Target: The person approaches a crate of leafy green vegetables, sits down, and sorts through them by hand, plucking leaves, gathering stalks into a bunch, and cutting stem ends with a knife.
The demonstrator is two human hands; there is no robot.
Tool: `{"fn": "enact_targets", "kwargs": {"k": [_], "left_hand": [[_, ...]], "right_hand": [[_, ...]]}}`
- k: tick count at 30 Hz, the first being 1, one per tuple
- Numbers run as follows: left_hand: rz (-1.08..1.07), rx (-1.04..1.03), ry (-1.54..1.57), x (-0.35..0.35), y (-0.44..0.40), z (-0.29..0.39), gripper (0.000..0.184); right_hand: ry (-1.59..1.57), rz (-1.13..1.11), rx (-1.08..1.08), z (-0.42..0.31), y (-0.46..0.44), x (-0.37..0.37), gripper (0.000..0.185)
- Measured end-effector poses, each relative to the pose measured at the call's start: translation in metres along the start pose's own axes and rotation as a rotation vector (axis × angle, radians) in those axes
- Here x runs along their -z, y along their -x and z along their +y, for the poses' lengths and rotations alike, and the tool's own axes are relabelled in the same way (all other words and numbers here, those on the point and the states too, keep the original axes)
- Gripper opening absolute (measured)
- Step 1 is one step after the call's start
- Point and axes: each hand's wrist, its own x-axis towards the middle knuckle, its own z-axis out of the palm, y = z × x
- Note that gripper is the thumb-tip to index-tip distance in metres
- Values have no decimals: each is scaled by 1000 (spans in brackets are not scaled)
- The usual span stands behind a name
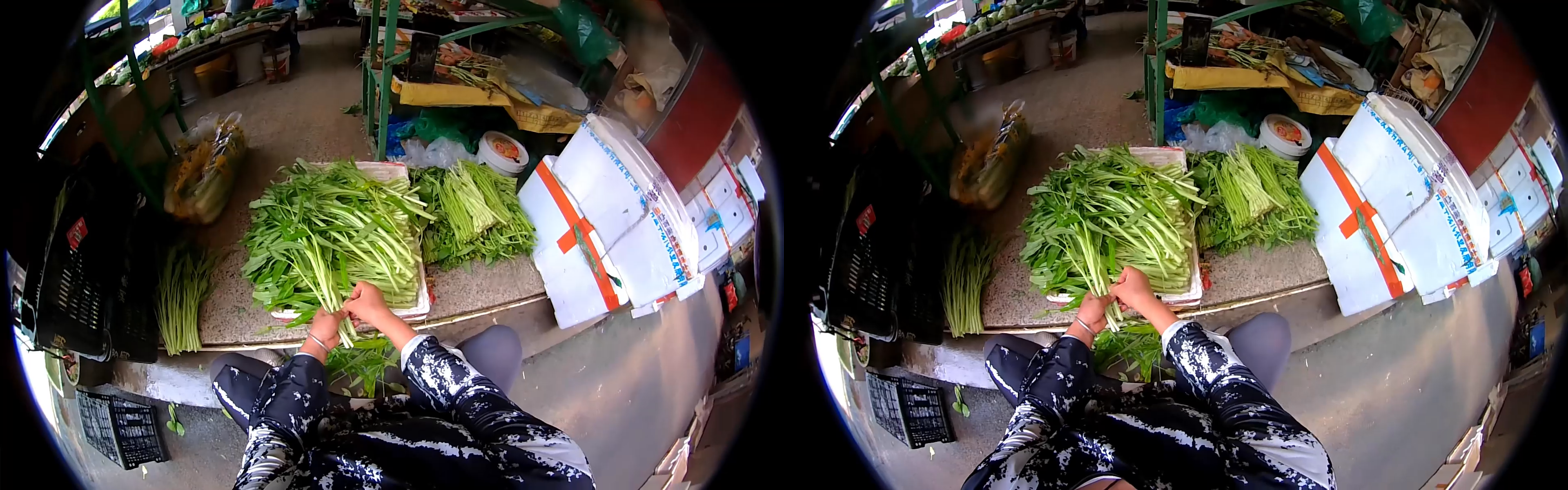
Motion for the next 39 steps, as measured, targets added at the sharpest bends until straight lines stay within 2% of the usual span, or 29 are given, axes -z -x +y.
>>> {"fn": "enact_targets", "kwargs": {"k": [4,6,8,10,11,12,14,15,16,18,20,21,26,28,30,33,34,36,37,39], "left_hand": [[-5,-30,-89,-8,7,1,28],[55,-31,72,-1,5,-3,33],[39,7,103,6,7,5,29],[27,93,112,6,10,10,30],[-25,97,121,8,9,11,31],[-48,98,128,8,8,9,32],[-75,53,105,3,10,10,32],[-70,56,118,4,8,6,33],[-71,31,123,6,5,2,32],[-67,42,91,5,6,2,31],[-96,107,74,7,12,6,24],[-55,97,99,6,13,7,23],[-4,34,93,8,21,4,25],[24,40,187,6,19,2,25],[-83,63,262,-1,29,10,26],[-87,-56,186,-14,33,11,26],[-79,-114,179,-20,33,9,27],[-13,-161,116,-26,33,3,21],[18,-163,127,-27,31,0,22],[96,-213,105,-27,26,-10,28]], "right_hand": [[-102,25,-12,22,17,6,24],[322,143,85,46,24,13,27],[376,92,12,63,34,27,27],[657,-128,-16,83,38,37,24],[885,-209,9,97,36,34,31],[887,-215,8,110,32,33,31],[517,-162,-178,88,36,28,44],[90,-184,-237,75,38,22,51],[-136,-212,-274,56,43,19,49],[-248,-267,-289,42,41,12,39],[-270,-412,-263,38,40,9,29],[-299,-382,-274,41,38,6,21],[-374,-361,-263,40,40,3,18],[-306,-199,-162,45,39,0,22],[-305,-128,-99,44,43,0,26],[-185,-69,47,48,49,-3,30],[-268,-53,55,46,53,-8,35],[-120,-1,291,80,44,-15,43],[-88,-7,275,74,47,-14,49],[-53,-7,246,64,53,-8,49]]}}
